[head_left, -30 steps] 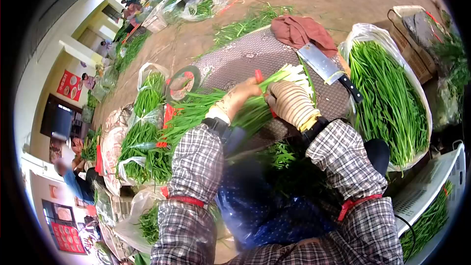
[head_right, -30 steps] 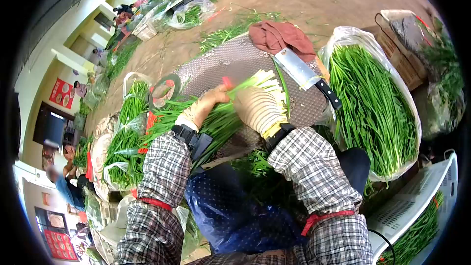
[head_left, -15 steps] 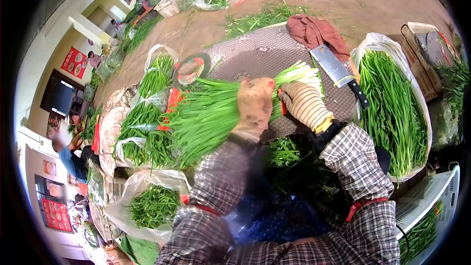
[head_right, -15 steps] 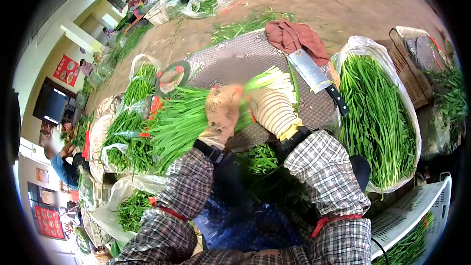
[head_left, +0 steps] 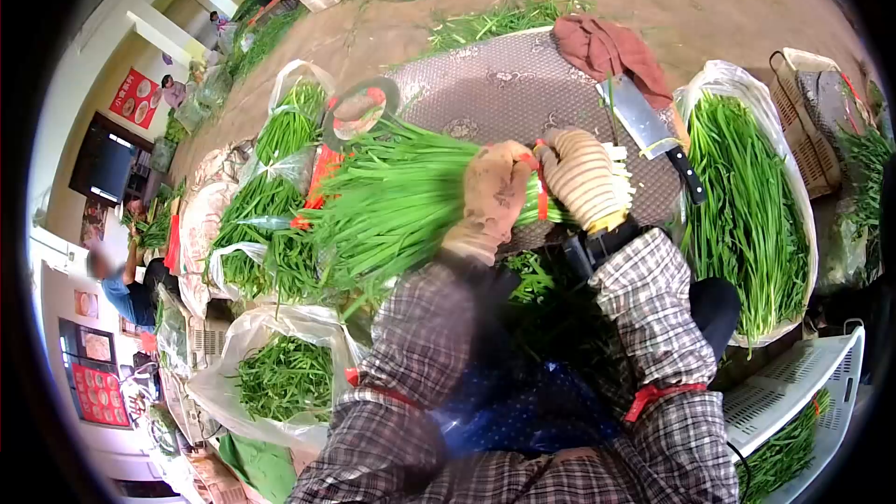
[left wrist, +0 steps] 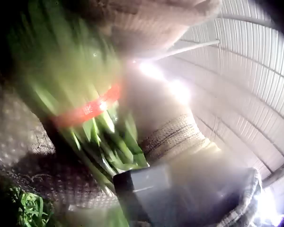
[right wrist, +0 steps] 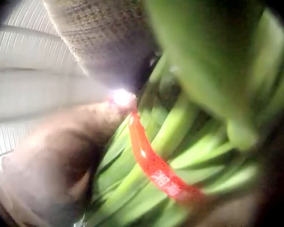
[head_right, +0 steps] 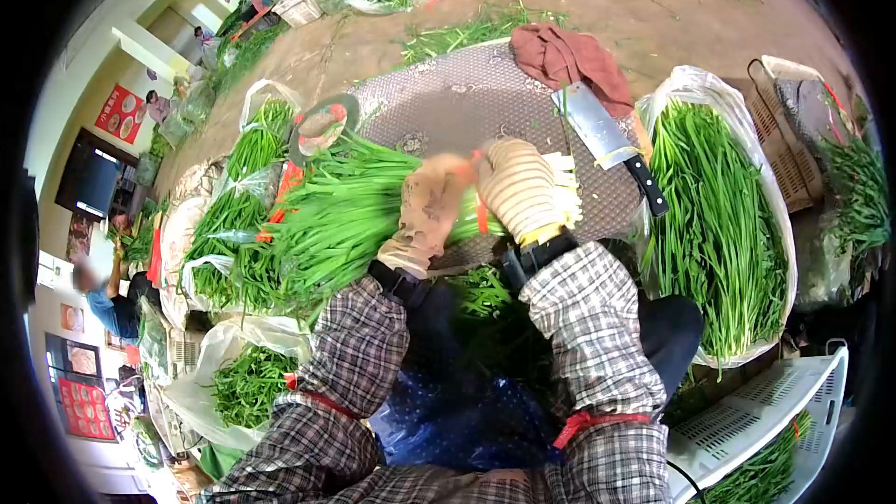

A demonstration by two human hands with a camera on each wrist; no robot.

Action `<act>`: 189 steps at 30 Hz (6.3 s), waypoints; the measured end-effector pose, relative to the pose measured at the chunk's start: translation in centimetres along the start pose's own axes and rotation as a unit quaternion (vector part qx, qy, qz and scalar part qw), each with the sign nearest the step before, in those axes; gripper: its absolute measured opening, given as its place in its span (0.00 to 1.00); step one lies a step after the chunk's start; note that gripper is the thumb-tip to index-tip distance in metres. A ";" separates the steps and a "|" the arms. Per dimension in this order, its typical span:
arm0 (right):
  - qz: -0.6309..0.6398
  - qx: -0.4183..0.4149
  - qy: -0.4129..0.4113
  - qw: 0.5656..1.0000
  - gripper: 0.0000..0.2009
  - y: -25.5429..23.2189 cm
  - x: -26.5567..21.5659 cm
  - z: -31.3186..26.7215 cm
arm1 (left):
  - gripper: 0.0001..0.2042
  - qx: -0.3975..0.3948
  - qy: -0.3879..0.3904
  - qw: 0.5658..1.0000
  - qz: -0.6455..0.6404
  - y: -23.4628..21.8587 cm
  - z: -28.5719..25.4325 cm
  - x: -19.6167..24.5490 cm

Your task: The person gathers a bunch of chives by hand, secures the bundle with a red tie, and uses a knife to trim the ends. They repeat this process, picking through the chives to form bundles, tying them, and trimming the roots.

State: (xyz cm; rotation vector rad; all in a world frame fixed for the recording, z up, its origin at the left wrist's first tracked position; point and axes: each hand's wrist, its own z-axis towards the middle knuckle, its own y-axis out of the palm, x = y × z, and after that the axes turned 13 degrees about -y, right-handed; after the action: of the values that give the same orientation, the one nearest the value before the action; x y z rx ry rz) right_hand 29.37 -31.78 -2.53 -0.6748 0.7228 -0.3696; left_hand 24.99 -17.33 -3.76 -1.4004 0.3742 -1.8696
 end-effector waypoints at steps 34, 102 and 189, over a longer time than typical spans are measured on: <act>-0.001 -0.524 0.009 0.852 0.15 0.3 3.4 10.4 | 0.03 -0.251 0.378 0.817 0.356 -2.3 4.4 3.1; 0.080 0.020 0.023 0.996 0.14 -6.0 -12.4 -6.5 | 0.02 -0.200 0.240 0.879 0.359 -7.7 11.4 17.3; -0.129 -0.279 0.147 0.940 0.18 -3.0 3.3 -8.1 | 0.29 -0.254 -0.003 0.886 0.388 2.8 2.2 7.3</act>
State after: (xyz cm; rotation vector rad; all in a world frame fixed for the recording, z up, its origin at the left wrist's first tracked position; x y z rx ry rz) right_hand 25.64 -39.23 -6.60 -1.2787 1.0423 -0.5183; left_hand 27.26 -23.93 0.30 -1.2850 1.2852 -1.1295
